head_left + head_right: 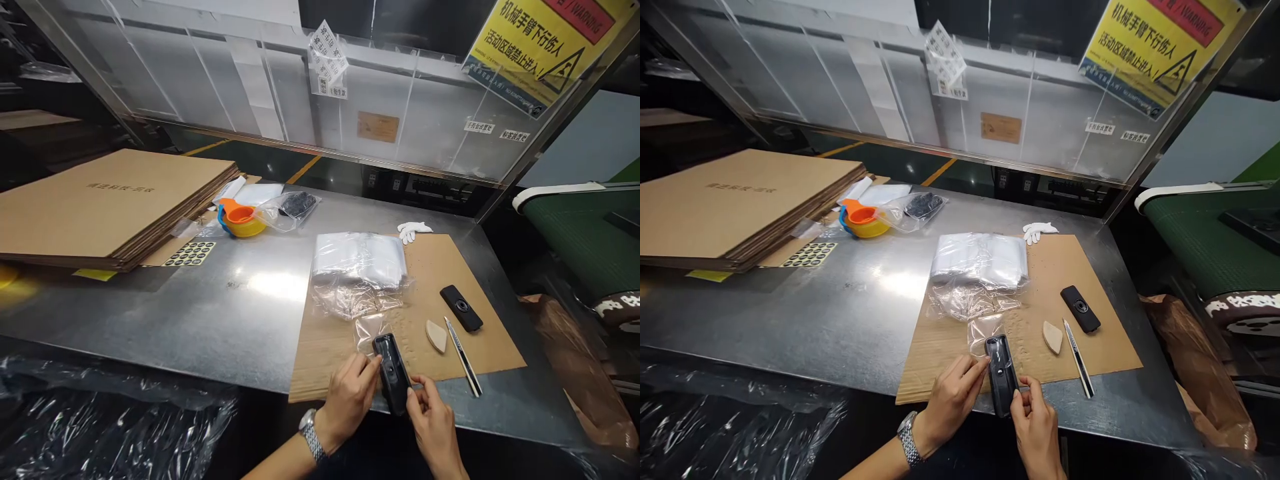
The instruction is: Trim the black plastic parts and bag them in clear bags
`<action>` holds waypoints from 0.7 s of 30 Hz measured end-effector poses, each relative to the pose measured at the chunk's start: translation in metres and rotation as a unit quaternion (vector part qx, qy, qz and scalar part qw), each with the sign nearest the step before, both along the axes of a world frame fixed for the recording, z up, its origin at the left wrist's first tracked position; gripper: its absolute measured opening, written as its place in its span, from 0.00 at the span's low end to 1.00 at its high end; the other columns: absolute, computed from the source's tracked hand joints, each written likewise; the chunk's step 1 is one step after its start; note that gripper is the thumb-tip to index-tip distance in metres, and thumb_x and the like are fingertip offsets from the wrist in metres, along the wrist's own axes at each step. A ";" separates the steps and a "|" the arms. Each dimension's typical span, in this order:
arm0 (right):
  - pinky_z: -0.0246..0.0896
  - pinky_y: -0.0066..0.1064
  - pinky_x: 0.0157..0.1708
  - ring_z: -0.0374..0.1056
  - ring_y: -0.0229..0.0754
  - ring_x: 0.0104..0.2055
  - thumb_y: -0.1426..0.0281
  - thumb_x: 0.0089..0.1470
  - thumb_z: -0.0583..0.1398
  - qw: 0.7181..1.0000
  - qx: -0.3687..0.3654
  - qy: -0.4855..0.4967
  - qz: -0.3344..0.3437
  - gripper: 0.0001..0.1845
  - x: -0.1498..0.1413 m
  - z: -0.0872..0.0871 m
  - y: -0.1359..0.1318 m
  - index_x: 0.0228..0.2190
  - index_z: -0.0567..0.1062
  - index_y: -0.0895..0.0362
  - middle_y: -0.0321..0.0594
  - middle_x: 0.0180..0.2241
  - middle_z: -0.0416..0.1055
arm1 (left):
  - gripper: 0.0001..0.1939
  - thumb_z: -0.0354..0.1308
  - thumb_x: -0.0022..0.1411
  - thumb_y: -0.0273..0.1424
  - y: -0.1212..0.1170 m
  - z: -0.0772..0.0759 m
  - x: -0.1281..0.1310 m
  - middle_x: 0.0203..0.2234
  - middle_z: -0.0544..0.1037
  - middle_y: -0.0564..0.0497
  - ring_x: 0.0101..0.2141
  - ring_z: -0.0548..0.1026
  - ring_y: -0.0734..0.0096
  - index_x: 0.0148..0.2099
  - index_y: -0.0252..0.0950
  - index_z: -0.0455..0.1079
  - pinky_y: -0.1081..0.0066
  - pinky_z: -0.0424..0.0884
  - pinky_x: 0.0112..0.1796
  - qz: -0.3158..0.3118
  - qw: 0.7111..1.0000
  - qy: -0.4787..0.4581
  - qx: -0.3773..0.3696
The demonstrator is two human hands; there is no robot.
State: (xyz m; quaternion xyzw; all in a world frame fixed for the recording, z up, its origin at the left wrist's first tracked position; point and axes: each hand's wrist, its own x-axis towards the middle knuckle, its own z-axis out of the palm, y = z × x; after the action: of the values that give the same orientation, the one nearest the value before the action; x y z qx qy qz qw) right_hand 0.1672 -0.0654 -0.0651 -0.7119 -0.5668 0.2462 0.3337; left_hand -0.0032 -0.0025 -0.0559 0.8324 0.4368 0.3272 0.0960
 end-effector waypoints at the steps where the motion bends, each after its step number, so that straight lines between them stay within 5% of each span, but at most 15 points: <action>1: 0.60 0.25 0.19 0.65 0.38 0.17 0.60 0.56 0.50 1.000 0.003 -0.002 0.001 0.16 -0.001 0.002 0.000 0.38 0.67 0.58 0.32 0.17 0.68 | 0.12 0.46 0.64 0.25 -0.001 0.001 0.000 0.25 0.69 0.50 0.27 0.68 0.69 0.47 0.34 0.66 0.71 0.67 0.27 -0.006 1.000 0.001 0.003; 7: 0.58 0.24 0.17 0.66 0.37 0.17 0.63 0.56 0.50 0.998 0.041 -0.042 0.030 0.16 -0.009 0.014 0.001 0.42 0.65 0.59 0.32 0.18 0.68 | 0.11 0.47 0.63 0.24 -0.013 0.012 0.003 0.24 0.69 0.49 0.26 0.68 0.69 0.46 0.33 0.67 0.70 0.66 0.26 -0.024 1.000 0.007 0.006; 12: 0.58 0.24 0.17 0.66 0.38 0.17 0.65 0.57 0.48 0.995 0.033 -0.061 0.076 0.17 -0.015 0.022 0.009 0.45 0.65 0.61 0.35 0.19 0.70 | 0.11 0.47 0.62 0.22 -0.031 0.035 0.005 0.25 0.71 0.49 0.26 0.69 0.70 0.43 0.35 0.68 0.72 0.67 0.26 -0.099 0.995 -0.026 -0.011; 15: 0.59 0.25 0.20 0.68 0.39 0.18 0.65 0.58 0.47 0.986 0.012 -0.117 0.117 0.16 -0.017 0.033 0.016 0.42 0.68 0.58 0.36 0.19 0.71 | 0.10 0.47 0.61 0.22 -0.034 0.045 0.001 0.23 0.71 0.49 0.24 0.69 0.70 0.40 0.35 0.68 0.72 0.66 0.24 -0.060 0.997 -0.038 -0.023; 21: 0.54 0.26 0.21 0.68 0.39 0.20 0.62 0.61 0.47 0.950 0.009 -0.192 0.246 0.21 -0.015 0.081 0.046 0.21 0.69 0.53 0.36 0.18 0.69 | 0.12 0.45 0.62 0.25 -0.017 0.057 -0.024 0.25 0.73 0.49 0.26 0.72 0.68 0.41 0.35 0.69 0.70 0.68 0.27 0.041 0.995 -0.060 -0.074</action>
State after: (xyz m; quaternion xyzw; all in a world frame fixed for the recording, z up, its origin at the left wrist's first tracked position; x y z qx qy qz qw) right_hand 0.1526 -0.0196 0.0159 -0.5813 -0.7799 0.1739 0.1539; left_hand -0.0272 -0.0197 0.0013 0.7832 0.4873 0.3468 0.1698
